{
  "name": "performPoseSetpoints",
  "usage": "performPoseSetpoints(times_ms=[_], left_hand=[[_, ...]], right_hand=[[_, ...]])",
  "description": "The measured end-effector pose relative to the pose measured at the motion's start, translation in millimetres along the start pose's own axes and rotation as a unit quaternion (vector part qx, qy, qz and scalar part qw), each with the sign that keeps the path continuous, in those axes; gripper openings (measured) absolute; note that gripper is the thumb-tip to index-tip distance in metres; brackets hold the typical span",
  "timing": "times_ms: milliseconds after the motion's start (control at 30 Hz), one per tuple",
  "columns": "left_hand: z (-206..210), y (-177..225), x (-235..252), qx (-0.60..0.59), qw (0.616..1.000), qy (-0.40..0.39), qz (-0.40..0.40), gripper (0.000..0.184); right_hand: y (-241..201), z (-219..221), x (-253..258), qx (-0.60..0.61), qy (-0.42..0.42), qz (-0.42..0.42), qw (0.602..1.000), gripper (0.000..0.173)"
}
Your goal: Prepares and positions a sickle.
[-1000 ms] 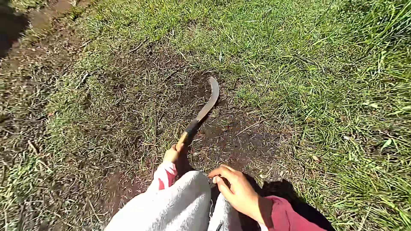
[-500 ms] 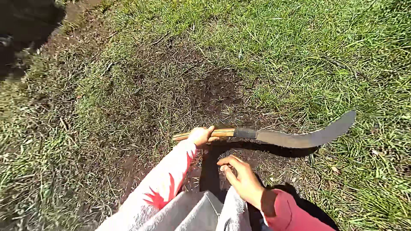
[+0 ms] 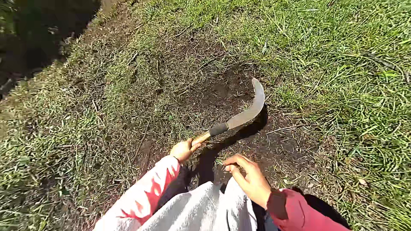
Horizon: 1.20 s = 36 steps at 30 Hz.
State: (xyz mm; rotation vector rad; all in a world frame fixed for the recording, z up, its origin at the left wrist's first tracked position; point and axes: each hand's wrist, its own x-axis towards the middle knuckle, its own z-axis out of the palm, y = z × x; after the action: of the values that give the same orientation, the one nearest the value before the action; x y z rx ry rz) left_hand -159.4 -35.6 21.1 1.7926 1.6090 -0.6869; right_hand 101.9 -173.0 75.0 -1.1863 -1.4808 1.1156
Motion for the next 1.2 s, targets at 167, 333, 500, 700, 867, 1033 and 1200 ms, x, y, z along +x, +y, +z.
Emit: performPoseSetpoints(times_ms=[167, 333, 500, 700, 867, 1033, 1200], left_hand=[[-6.7, -83.0, -41.8, 0.153, 0.981, -0.113, -0.027, 0.075], [-68.2, -280.5, -182.6, 0.110, 0.942, 0.018, -0.317, 0.059], [-66.0, -230.7, -203.7, 0.096, 0.941, 0.065, -0.318, 0.070], [-2.0, 29.5, -35.8, 0.173, 0.983, -0.054, 0.040, 0.066], [18.5, 133.5, 44.0, 0.206, 0.960, -0.045, 0.186, 0.064], [9.9, -64.4, 42.6, 0.018, 0.985, 0.028, -0.172, 0.074], [-13.2, -72.9, -27.5, -0.357, 0.892, 0.167, -0.222, 0.021]], right_hand=[[-18.8, 5.0, -21.6, 0.045, -0.042, -0.025, 0.998, 0.022], [-15.3, -7.1, -28.0, 0.044, -0.060, 0.033, 0.997, 0.024], [-16.7, -6.2, -17.6, 0.039, -0.046, 0.015, 0.998, 0.025], [-21.6, -9.9, -17.4, 0.039, 0.051, -0.106, 0.992, 0.022], [-6.7, -17.9, -10.4, 0.017, 0.106, -0.092, 0.990, 0.022], [14.8, -33.5, 2.5, -0.048, 0.030, 0.066, 0.996, 0.026], [56.7, -35.1, 33.4, -0.095, -0.082, 0.270, 0.955, 0.040]])
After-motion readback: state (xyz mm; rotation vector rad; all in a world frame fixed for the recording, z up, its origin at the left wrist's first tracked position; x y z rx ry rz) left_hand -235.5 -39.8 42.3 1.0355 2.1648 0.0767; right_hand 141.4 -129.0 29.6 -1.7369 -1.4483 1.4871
